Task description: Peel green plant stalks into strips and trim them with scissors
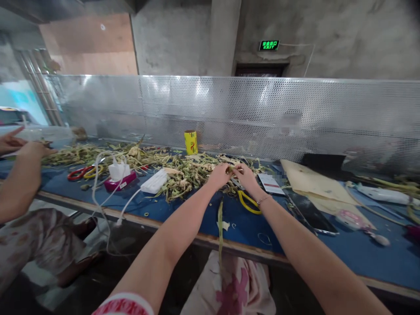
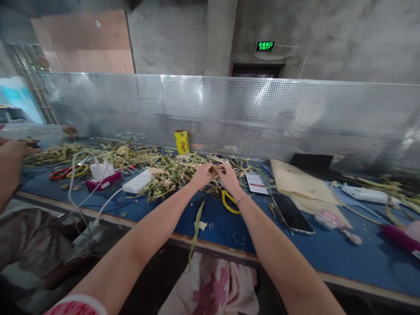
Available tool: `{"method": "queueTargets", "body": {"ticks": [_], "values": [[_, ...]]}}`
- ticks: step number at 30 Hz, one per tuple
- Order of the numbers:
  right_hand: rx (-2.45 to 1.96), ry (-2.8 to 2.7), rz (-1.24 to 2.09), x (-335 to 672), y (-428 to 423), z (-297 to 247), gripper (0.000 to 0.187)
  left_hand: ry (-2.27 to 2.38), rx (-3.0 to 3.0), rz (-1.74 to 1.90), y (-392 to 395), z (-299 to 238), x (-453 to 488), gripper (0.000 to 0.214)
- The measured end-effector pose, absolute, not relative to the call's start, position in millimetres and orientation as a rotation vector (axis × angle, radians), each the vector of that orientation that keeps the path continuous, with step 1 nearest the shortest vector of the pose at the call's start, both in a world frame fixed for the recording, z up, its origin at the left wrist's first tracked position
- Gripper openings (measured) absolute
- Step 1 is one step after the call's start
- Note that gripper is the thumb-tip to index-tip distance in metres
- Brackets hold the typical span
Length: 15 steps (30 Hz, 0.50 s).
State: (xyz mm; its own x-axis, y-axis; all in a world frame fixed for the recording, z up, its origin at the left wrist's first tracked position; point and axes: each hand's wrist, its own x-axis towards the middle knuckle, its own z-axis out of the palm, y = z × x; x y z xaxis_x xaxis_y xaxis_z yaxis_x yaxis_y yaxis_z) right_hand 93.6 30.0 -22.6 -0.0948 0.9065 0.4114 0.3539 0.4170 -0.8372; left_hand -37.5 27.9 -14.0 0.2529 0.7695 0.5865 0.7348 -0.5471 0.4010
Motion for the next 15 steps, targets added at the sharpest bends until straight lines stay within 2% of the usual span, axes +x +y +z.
{"method": "queueTargets", "body": {"ticks": [3,10,15], "values": [[-1.097,-1.71,0.713,96.1,29.2,-24.7,0.016,1.438,2.356,1.178,27.2,-13.3,-37.3,0.012],[-1.206,-1.893,0.446,108.9,28.2,-28.6,0.022,1.358,2.275,1.183,30.2,-16.8,-36.9,0.017],[-1.129,-1.925,0.478,106.7,26.1,-29.9,0.031,1.362,2.155,1.238,33.8,-16.4,-37.4,0.017]]}}
